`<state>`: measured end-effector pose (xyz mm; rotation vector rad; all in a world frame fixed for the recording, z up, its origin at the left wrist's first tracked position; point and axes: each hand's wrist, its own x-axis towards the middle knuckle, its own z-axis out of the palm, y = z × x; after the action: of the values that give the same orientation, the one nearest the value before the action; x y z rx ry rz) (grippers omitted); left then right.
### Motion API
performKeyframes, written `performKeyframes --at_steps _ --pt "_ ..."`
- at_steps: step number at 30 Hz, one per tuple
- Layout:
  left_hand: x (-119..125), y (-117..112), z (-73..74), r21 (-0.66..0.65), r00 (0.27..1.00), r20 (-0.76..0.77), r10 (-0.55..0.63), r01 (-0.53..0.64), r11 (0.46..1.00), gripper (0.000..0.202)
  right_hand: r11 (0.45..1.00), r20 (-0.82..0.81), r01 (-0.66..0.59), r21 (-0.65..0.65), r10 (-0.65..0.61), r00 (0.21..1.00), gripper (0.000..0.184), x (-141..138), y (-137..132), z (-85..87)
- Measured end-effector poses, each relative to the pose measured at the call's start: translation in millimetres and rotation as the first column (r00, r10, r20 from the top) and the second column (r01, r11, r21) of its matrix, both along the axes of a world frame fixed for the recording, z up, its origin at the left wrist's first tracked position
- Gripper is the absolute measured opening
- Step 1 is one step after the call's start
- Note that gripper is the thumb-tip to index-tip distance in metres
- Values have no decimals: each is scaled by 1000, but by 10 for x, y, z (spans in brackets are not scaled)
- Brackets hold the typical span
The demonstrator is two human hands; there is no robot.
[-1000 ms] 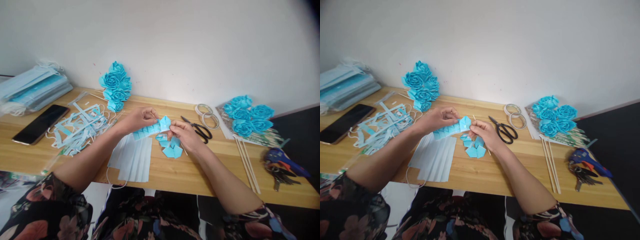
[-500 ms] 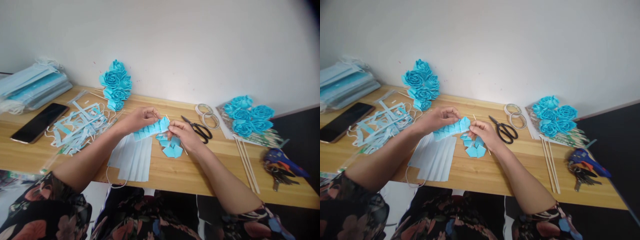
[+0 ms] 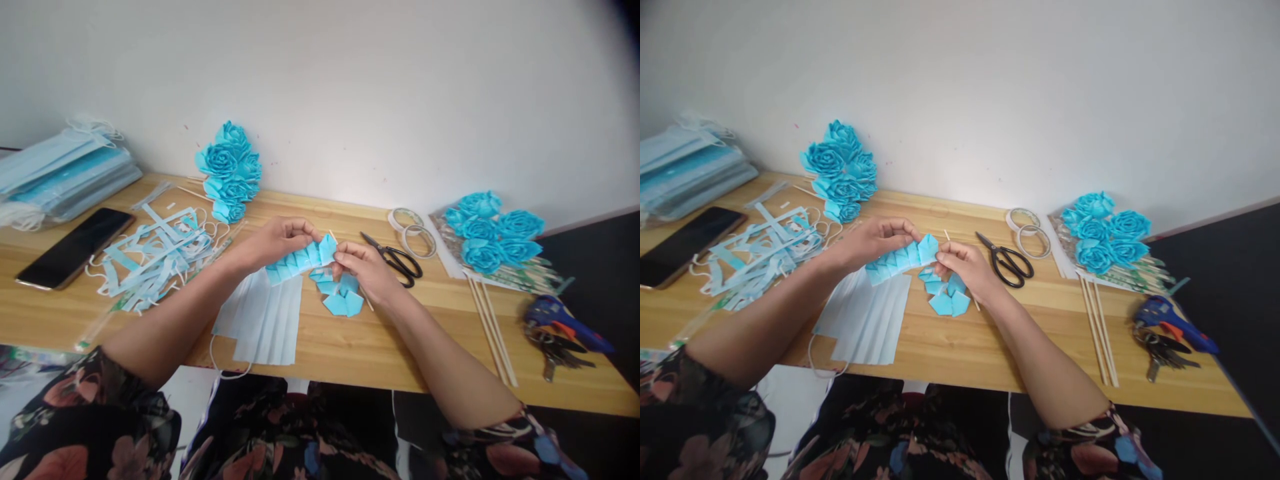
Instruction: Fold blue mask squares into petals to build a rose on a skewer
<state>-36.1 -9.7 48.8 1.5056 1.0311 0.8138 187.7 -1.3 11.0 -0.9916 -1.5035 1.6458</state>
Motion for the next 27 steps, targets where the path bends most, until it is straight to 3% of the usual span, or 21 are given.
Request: performKeyframes --at_steps 5,13,20,27 --pt "25 -18 51 -3 996 -55 66 -67 998 32 1000 -11 4 -5 -4 1000 20 -5 0 0" --pt "37 33 -70 -36 996 45 83 -81 996 30 1000 24 3 25 -3 1000 21 -25 -27 30" --pt "41 32 -62 20 990 34 134 -135 991 31 1000 9 10 11 -10 1000 19 -8 3 -18" --pt "82 2 -71 85 978 1 208 -208 975 28 999 -13 -16 46 17 1000 45 -82 -74 57"
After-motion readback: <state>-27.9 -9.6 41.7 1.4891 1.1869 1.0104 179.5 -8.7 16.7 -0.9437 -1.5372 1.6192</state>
